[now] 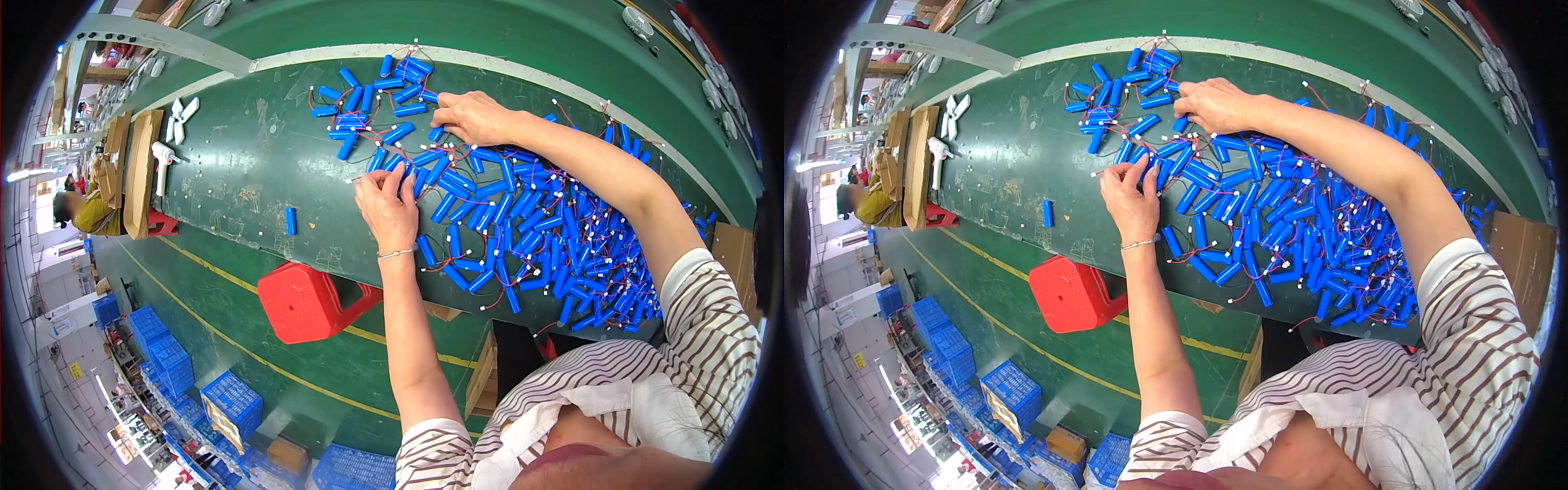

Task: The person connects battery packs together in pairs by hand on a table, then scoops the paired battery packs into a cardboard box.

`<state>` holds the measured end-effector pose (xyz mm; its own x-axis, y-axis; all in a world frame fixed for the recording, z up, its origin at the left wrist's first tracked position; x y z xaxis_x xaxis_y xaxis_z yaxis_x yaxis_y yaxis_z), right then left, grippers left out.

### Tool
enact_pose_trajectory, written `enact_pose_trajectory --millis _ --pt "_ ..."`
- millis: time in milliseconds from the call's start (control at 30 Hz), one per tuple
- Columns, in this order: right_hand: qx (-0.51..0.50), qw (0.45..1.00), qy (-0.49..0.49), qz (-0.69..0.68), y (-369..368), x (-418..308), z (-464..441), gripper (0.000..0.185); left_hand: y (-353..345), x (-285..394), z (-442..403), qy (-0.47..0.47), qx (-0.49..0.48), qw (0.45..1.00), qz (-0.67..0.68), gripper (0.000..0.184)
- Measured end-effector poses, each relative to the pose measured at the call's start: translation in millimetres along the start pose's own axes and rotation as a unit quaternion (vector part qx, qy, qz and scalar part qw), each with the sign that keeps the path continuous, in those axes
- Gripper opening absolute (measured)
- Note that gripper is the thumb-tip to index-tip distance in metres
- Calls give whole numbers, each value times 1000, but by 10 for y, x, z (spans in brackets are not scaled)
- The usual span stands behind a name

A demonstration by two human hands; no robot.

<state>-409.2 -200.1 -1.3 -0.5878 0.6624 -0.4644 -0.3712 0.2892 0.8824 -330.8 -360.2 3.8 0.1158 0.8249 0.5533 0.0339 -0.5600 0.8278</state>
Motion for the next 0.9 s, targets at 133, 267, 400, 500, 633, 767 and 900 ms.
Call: enact_pose_trajectory --millis 133,267,400,500,633,767,900 --pt "6 1000 -8 -7 11 15 -5 18 193 179 -26 -44 82 993 -67 20" --pt "3 1000 -8 -6 14 9 -5 17 64 -30 -111 -31 40 998 -33 16" --pt "-5 1000 -11 -11 21 11 -6 17 85 85 32 -73 24 995 -64 18" --pt "-1 1000 -4 -11 30 2 -8 17 225 113 8 -85 57 994 -47 20" --pt "-7 1000 -8 -12 16 5 -6 17 471 -195 -329 -3 164 985 -62 38" --pt "-14 1000 -19 -18 -9 50 -10 17 296 -551 -491 37 108 992 63 52" --pt "11 1000 23 -17 15 -1 4 18 307 -25 -343 -120 112 984 69 35"
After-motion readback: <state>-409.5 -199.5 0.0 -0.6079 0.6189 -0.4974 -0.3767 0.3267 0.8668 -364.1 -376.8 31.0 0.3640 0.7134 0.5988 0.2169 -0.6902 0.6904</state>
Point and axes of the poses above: each hand's wrist, its own z-axis away from the middle knuckle, its own y-axis out of the back of the hand, x = y × z, the point moved 10 cm from there along -z, towards the middle knuckle, and after that the axes turned 9 degrees about -x, right-handed, at the moved point
